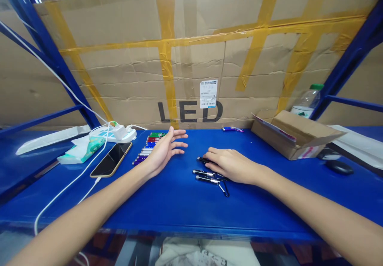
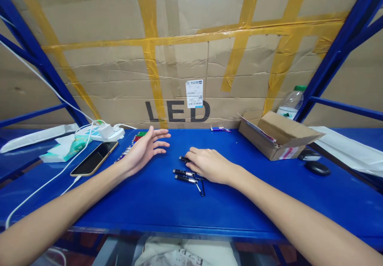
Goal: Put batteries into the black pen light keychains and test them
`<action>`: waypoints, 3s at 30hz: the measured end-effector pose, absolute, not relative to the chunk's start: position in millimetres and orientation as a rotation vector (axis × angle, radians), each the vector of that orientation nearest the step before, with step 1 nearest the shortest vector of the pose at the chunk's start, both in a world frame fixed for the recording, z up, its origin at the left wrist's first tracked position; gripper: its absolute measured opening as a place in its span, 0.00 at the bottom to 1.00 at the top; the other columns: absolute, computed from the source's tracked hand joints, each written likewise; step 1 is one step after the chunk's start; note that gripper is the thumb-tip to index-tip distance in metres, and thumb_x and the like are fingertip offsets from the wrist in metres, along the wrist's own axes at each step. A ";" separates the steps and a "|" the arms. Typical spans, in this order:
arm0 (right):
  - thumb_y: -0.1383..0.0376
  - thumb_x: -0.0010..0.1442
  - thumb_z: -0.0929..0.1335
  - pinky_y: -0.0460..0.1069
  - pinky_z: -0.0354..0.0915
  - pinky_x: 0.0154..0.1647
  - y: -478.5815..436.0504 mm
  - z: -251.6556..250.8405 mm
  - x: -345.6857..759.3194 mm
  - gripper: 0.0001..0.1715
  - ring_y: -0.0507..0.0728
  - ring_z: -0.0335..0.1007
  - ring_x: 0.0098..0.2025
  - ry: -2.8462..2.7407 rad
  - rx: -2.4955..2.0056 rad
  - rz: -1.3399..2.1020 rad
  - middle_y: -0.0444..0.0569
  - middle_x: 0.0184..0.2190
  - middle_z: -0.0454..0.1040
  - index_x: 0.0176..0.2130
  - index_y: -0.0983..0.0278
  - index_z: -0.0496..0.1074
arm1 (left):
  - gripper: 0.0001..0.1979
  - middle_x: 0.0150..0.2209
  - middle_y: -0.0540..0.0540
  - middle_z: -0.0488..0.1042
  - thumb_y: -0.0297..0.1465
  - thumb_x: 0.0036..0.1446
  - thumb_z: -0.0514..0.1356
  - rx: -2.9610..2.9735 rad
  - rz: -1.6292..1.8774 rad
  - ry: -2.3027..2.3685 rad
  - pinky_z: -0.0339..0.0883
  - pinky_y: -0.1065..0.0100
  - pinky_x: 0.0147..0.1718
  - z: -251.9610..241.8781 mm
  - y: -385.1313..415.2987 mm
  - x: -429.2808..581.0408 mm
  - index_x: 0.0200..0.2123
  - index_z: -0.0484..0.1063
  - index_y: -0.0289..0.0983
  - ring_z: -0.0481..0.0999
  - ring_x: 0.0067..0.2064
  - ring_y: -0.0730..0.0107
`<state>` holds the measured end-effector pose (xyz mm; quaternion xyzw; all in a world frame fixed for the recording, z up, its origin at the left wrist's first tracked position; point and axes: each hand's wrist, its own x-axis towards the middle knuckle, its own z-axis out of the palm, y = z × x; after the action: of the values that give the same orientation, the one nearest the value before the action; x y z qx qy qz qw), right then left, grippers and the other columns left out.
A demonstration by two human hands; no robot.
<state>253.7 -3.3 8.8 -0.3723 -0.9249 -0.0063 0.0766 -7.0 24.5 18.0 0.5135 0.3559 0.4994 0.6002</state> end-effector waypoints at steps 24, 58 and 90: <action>0.60 0.78 0.65 0.55 0.62 0.49 -19.8 12.7 243.5 0.09 0.61 0.67 0.47 -2.788 -0.912 0.116 0.51 0.44 0.77 0.48 0.62 0.74 | 0.28 0.57 0.34 0.78 0.52 0.74 0.55 1.217 1.104 0.826 0.75 0.69 0.37 13.7 25.6 -6.8 0.54 0.80 0.35 0.80 0.43 0.64; 0.63 0.80 0.60 0.52 0.67 0.43 -11.9 9.2 244.6 0.11 0.61 0.81 0.43 -2.515 -1.131 0.084 0.54 0.45 0.82 0.53 0.63 0.69 | 0.37 0.61 0.33 0.77 0.60 0.72 0.48 1.203 1.044 0.744 0.74 0.61 0.49 8.4 29.0 -7.2 0.57 0.78 0.35 0.75 0.61 0.50; 0.60 0.79 0.59 0.50 0.57 0.32 -23.8 16.2 240.4 0.13 0.62 0.81 0.36 -2.499 -1.323 -0.035 0.52 0.39 0.84 0.53 0.63 0.69 | 0.41 0.62 0.30 0.77 0.63 0.71 0.46 1.171 1.000 0.638 0.74 0.58 0.51 10.8 26.6 -7.3 0.61 0.75 0.34 0.76 0.63 0.45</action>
<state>240.4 -23.8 16.2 -0.4621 -0.8728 -0.0122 0.1565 -7.3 26.6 10.8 0.5201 0.2834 0.4439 0.6724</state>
